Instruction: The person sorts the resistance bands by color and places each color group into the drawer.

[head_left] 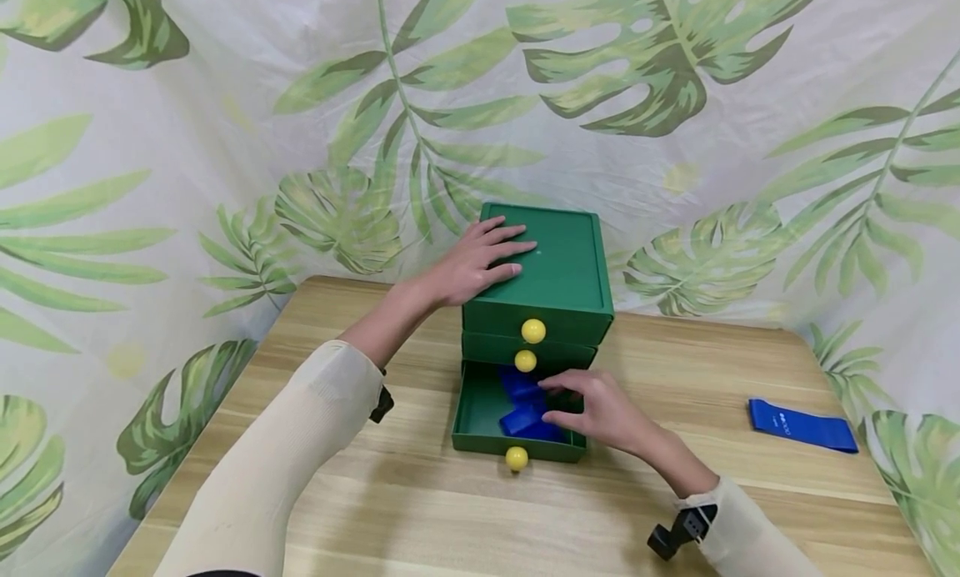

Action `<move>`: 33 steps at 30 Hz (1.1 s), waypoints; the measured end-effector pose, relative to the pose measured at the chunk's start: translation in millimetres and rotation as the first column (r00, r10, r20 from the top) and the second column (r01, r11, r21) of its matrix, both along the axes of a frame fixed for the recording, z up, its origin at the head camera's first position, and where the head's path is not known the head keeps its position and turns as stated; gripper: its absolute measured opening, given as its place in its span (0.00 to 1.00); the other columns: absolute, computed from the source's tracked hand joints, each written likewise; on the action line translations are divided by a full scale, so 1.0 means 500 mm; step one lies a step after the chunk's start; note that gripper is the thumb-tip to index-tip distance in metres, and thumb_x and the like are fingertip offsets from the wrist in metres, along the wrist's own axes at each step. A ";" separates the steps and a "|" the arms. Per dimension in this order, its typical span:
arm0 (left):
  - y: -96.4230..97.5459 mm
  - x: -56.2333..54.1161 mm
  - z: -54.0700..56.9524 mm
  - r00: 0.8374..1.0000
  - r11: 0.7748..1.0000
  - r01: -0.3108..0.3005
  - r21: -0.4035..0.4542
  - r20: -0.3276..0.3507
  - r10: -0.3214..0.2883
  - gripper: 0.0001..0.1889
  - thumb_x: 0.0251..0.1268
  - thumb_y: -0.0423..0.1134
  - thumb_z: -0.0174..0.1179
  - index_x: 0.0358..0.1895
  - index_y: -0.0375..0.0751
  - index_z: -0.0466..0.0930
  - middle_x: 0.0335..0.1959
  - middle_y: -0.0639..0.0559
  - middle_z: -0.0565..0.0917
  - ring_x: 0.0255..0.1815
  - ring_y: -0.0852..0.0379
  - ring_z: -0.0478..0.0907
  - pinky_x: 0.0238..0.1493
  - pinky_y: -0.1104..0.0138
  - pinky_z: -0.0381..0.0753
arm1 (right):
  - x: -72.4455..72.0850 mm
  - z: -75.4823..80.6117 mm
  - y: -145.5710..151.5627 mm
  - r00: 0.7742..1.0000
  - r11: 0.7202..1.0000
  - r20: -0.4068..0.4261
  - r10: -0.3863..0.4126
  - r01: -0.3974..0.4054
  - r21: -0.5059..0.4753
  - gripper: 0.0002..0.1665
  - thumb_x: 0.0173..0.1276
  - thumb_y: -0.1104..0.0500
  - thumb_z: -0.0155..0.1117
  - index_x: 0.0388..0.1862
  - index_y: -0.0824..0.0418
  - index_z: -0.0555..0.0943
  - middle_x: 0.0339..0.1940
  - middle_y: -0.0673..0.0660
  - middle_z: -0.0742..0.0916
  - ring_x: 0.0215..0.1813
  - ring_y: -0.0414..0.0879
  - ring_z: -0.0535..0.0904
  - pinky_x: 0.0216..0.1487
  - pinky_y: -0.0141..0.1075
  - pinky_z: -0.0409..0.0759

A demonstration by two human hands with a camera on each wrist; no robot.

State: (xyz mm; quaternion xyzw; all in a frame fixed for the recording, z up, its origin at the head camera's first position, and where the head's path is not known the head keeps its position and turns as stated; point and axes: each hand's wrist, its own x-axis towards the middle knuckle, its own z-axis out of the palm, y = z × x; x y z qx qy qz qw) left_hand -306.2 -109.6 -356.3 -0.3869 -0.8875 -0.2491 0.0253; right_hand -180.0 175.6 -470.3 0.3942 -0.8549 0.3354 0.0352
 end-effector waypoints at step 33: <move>0.000 -0.002 0.002 1.000 1.000 -0.001 -0.031 0.001 0.001 0.28 0.85 0.50 0.53 0.82 0.49 0.69 0.86 0.44 0.58 0.89 0.39 0.38 0.84 0.40 0.33 | 0.005 0.030 0.191 0.993 0.995 -0.119 -0.021 0.010 -0.096 0.32 0.52 0.66 0.87 0.58 0.54 0.89 0.54 0.54 0.92 0.56 0.48 0.88 0.50 0.29 0.84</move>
